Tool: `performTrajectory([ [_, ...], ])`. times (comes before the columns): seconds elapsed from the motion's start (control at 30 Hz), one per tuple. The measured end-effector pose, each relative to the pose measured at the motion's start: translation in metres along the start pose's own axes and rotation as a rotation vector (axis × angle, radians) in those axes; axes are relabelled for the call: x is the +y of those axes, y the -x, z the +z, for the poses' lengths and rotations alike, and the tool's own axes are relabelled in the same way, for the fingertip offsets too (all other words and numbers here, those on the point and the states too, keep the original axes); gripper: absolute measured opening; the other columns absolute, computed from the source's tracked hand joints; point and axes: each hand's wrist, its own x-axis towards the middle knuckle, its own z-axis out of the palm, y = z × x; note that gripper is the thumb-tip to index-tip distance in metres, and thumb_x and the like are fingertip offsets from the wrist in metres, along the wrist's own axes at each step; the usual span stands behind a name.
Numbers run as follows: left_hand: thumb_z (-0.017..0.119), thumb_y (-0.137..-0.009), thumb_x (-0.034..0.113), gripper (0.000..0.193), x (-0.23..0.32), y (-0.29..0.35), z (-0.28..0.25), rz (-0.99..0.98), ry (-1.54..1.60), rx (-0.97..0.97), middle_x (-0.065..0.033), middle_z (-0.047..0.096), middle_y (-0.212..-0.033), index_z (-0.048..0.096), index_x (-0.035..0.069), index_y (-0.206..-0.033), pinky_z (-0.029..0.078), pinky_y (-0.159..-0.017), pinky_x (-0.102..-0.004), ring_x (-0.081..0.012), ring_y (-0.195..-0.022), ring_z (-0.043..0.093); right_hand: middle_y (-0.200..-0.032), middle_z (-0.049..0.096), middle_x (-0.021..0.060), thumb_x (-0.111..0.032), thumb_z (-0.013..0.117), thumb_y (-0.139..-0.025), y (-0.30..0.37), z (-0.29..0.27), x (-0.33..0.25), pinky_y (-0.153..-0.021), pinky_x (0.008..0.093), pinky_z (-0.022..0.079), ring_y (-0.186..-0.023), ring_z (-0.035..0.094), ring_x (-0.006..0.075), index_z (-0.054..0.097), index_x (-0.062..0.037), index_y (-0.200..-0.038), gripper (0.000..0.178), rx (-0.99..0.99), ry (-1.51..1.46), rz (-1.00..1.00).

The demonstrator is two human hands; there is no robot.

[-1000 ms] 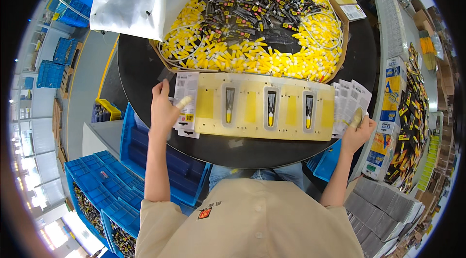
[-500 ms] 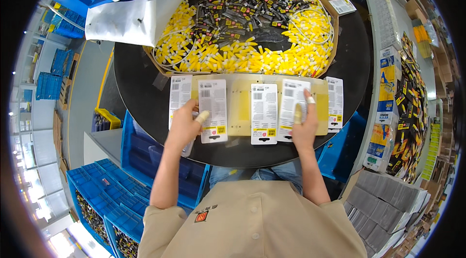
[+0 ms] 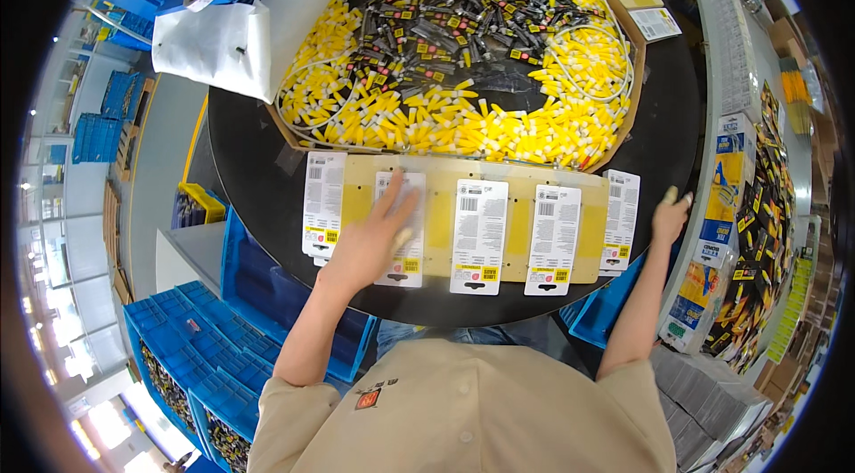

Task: The person repeatedly picks small yellow and black items from a large bin and places them into individual cardboard packaging sleeves on a rotating table. The person then stacks the filled packages and continues the cycle.

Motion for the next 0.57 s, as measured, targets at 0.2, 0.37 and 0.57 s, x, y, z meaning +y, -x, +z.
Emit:
performTrajectory([
  [0.2,0.058,-0.087,0.014,0.050,0.036,0.004,0.000,-0.030,0.219,0.114,-0.0178,0.035,-0.143,0.043,0.008,-0.134,0.049,-0.084,-0.0418,-0.0408,-0.099,0.058,-0.116,0.059,0.0248,-0.058,0.030,-0.094,-0.019,0.036,0.052,-0.092,0.0377,0.043,-0.109,0.055,0.0381,0.057,0.0090,-0.116,0.075,-0.095,-0.432,0.257],
  [0.37,0.056,-0.086,0.009,0.051,-0.002,0.014,-0.005,-0.153,0.057,0.088,-0.0255,0.035,-0.140,0.041,0.003,-0.134,0.046,-0.089,-0.0435,-0.0439,-0.105,0.054,-0.115,0.061,0.0230,-0.054,0.030,-0.096,0.052,0.043,0.073,-0.088,0.0367,0.044,-0.104,0.058,0.0358,0.057,0.0092,-0.115,0.071,-0.107,-0.587,0.327],
  [0.57,0.056,-0.084,0.005,0.062,-0.039,0.021,-0.040,-0.091,0.060,-0.010,-0.0227,0.040,-0.138,0.033,0.010,-0.141,0.039,-0.099,-0.0396,-0.0402,-0.120,0.044,-0.118,0.060,0.0191,-0.043,0.031,-0.099,0.222,0.057,0.084,-0.099,0.0341,0.040,-0.110,0.057,0.0291,0.047,0.0044,-0.129,0.059,-0.103,-0.880,-0.106],
])
